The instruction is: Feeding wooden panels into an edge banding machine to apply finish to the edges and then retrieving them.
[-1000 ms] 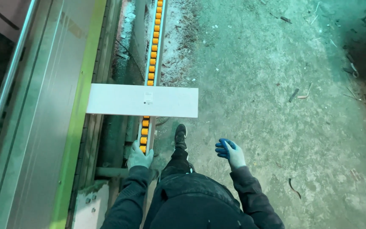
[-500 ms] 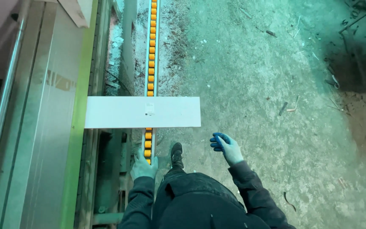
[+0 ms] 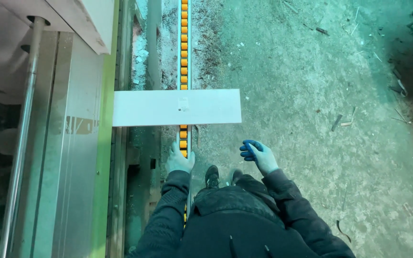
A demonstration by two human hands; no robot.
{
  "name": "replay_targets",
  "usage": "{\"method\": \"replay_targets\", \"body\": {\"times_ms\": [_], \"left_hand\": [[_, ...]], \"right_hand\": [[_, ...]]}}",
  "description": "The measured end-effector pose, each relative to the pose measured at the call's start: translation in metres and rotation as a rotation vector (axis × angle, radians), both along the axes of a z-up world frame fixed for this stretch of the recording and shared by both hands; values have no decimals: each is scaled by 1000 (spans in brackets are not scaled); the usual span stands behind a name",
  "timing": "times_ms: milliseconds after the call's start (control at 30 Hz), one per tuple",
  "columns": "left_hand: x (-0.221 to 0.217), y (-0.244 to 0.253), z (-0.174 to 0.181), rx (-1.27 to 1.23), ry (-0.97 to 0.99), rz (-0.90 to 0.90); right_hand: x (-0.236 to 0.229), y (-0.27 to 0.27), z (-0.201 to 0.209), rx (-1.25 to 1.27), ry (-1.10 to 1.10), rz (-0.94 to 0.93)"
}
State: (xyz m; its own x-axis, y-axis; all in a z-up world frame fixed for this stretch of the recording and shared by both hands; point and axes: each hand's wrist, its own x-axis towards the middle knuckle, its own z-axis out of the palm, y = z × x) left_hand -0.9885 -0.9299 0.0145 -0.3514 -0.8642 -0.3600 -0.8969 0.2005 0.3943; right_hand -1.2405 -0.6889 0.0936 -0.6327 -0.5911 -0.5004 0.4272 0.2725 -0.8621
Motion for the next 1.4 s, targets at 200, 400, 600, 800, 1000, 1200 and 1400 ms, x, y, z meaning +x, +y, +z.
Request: {"method": "replay_targets", "body": {"times_ms": [200,400,600,800,1000,1200,1400], "left_hand": [[-22,-25,-7,117,-52,30],[-58,-60,-16,100,-62,69],[-123,-113,-20,34,-40,134],[-191,-180,-46,-46,-98,173],[-254,-217,2,-29,-140,208],[-295,-248,21,-7,-154,223],[-333,-278,36,-28,-163,205]], "right_hand": [[-38,-16,-17,-31,-136,-51],[-108,-47,-35,-98,-270,-110],[-223,-102,-59,-136,-271,-107],[-338,-156,-24,-147,-198,-99],[-417,-181,-27,-120,-165,-45],[-436,-189,-35,-82,-226,-62],[-445,-226,-48,-39,-270,-26]]}}
